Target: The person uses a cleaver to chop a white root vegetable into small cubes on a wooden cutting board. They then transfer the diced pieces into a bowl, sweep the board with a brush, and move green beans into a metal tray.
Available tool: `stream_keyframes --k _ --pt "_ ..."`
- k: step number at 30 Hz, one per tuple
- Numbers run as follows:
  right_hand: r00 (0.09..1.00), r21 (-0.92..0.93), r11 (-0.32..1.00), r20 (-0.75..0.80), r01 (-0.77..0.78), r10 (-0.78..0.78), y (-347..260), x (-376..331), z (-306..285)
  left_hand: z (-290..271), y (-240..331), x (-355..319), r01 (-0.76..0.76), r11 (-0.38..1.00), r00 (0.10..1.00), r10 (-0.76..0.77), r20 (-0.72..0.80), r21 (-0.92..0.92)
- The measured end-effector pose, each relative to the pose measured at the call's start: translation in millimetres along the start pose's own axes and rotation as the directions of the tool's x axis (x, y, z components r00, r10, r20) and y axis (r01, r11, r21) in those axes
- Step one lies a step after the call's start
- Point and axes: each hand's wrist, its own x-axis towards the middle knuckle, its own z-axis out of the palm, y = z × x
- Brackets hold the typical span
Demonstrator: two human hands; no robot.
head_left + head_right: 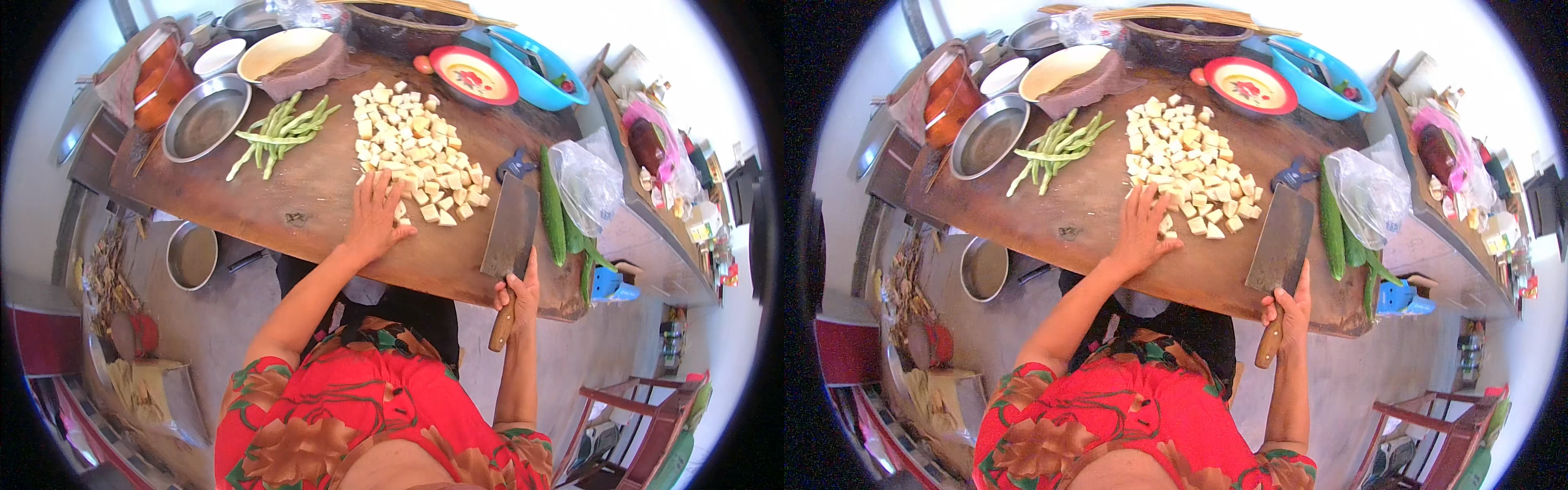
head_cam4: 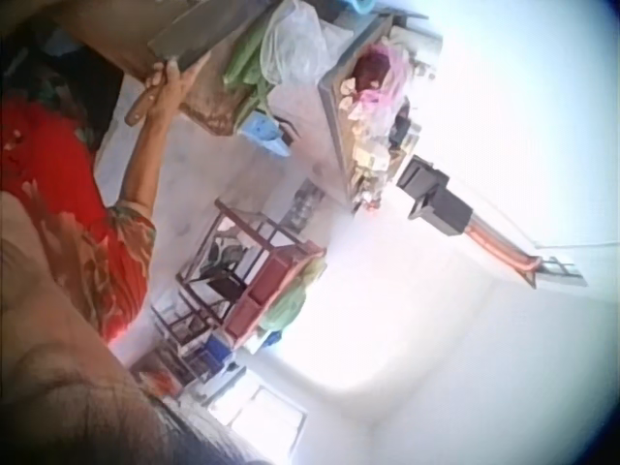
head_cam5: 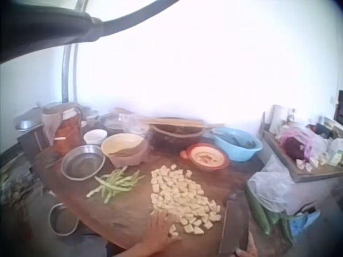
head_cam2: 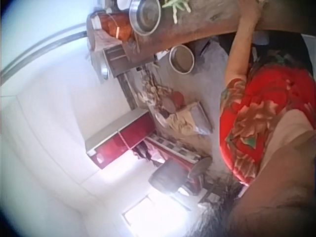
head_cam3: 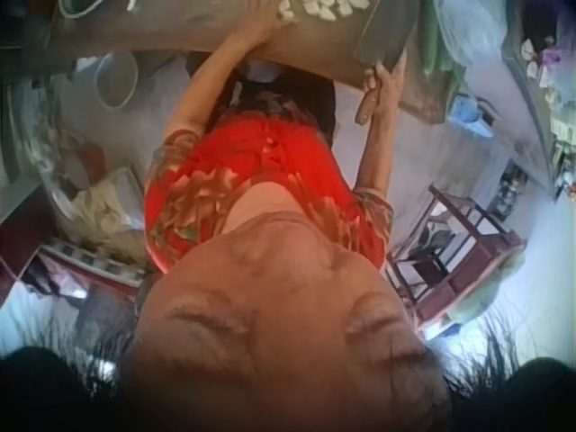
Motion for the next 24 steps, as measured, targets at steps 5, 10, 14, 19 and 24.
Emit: stream_keyframes --k 5,10,14,19,24 --pt "0.997 -0.017 0.999 -0.071 -0.043 0.041 4 -5 -16 18 -14 28 0.053 0.995 0.994 -0.044 -0.103 0.085" --pt "0.996 -0.012 0.999 -0.076 -0.038 0.037 9 -4 -33 18 -21 45 0.135 0.985 0.968 -0.108 -0.226 0.111" --pt "0.998 0.001 0.999 -0.055 -0.039 0.039 6 -2 -37 16 -22 48 0.129 0.991 0.939 -0.116 -0.323 0.02" --pt "0.996 -0.057 0.997 -0.08 -0.044 0.039 2 -5 -44 -10 -13 25 0.121 0.99 0.919 -0.14 -0.368 -0.074" --pt "0.994 -0.086 0.993 -0.087 -0.079 0.072 0 -9 -45 -28 -16 -8 0.171 0.983 0.925 -0.186 -0.331 -0.072"
